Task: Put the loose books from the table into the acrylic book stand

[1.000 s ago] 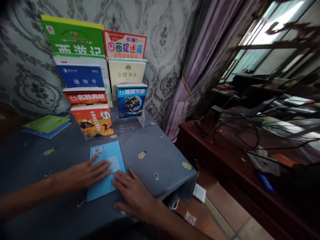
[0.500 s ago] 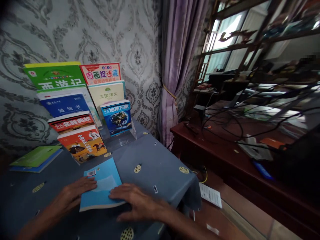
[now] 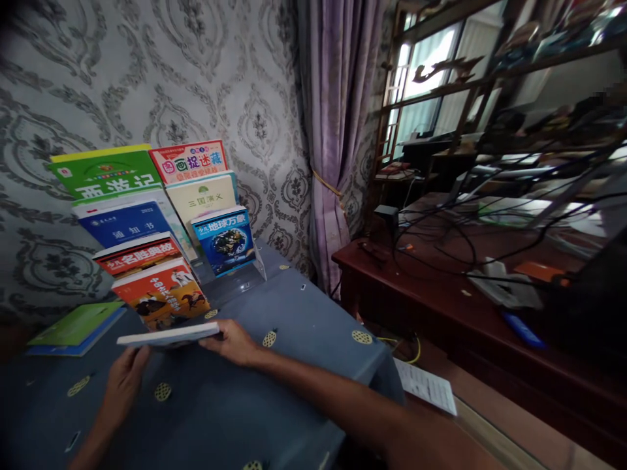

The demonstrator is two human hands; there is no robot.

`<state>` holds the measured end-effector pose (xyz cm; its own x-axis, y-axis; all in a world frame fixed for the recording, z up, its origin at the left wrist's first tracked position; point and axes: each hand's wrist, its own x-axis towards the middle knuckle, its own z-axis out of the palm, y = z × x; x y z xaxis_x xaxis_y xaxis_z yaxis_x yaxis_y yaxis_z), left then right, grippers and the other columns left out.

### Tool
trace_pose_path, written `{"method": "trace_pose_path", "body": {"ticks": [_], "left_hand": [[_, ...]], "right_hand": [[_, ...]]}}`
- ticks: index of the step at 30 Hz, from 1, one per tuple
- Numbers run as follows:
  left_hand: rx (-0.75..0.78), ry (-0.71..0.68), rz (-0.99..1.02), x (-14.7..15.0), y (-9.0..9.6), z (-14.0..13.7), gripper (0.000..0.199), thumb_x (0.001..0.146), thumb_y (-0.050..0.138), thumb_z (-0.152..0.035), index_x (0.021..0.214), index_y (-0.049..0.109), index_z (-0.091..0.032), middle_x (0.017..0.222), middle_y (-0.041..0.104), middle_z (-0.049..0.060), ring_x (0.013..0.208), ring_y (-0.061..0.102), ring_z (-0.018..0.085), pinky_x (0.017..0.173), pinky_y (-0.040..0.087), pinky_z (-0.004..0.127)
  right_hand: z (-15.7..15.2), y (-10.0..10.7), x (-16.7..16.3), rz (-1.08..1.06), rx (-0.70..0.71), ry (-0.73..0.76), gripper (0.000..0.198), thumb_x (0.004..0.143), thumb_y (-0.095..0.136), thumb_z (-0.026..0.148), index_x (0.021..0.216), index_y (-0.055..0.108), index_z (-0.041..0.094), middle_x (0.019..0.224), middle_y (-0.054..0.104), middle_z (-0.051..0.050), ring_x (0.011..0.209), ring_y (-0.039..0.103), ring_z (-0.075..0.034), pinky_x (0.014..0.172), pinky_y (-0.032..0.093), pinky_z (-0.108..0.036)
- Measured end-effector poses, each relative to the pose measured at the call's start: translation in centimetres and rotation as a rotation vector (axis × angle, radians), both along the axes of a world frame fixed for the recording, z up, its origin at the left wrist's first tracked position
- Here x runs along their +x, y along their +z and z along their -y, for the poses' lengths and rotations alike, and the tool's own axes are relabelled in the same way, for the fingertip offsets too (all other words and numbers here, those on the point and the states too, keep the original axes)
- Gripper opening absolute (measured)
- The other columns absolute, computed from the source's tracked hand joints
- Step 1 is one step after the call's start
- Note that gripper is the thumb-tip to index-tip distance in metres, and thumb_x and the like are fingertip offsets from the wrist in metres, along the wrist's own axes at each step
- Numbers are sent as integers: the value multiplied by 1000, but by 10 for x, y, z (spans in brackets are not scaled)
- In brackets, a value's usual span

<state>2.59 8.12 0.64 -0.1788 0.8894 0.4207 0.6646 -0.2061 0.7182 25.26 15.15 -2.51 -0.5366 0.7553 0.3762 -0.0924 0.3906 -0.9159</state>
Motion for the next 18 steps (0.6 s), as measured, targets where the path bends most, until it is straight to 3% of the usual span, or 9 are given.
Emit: {"method": "trace_pose_path", "body": {"ticks": [5, 8, 13, 18], "left_hand": [[120, 75, -369, 8, -4, 8, 44, 91, 42, -64, 94, 59, -23, 86, 69, 8, 85, 69, 31, 75, 57, 44], [127, 89, -483, 20, 3, 6, 38, 96, 36, -54, 95, 56, -22, 90, 67, 11, 87, 68, 32, 73, 55, 44], [227, 65, -500, 55, 27, -20, 30, 100, 34, -45, 101, 53, -21, 94, 66, 11, 92, 67, 31, 75, 53, 42], [377, 89, -433, 95, 58, -59, 21, 99, 41, -37, 109, 50, -20, 95, 66, 11, 89, 67, 28, 75, 52, 38]], "right_hand": [[-2, 0, -6, -63, 80, -172, 35, 86, 66, 47, 108, 60, 20, 97, 68, -3, 89, 63, -19, 84, 53, -33], [-1, 5, 3, -24, 160, -271, 39, 89, 62, 42, 120, 53, 20, 101, 65, -5, 90, 62, -19, 85, 53, -34], [-14, 25, 22, -46, 269, -435, 58, 94, 52, 44, 142, 33, 19, 118, 61, -11, 95, 61, -21, 88, 53, -37], [-50, 56, 48, -90, 374, -546, 54, 95, 47, 49, 137, 33, 17, 121, 60, -15, 104, 61, -23, 89, 53, -37]]}}
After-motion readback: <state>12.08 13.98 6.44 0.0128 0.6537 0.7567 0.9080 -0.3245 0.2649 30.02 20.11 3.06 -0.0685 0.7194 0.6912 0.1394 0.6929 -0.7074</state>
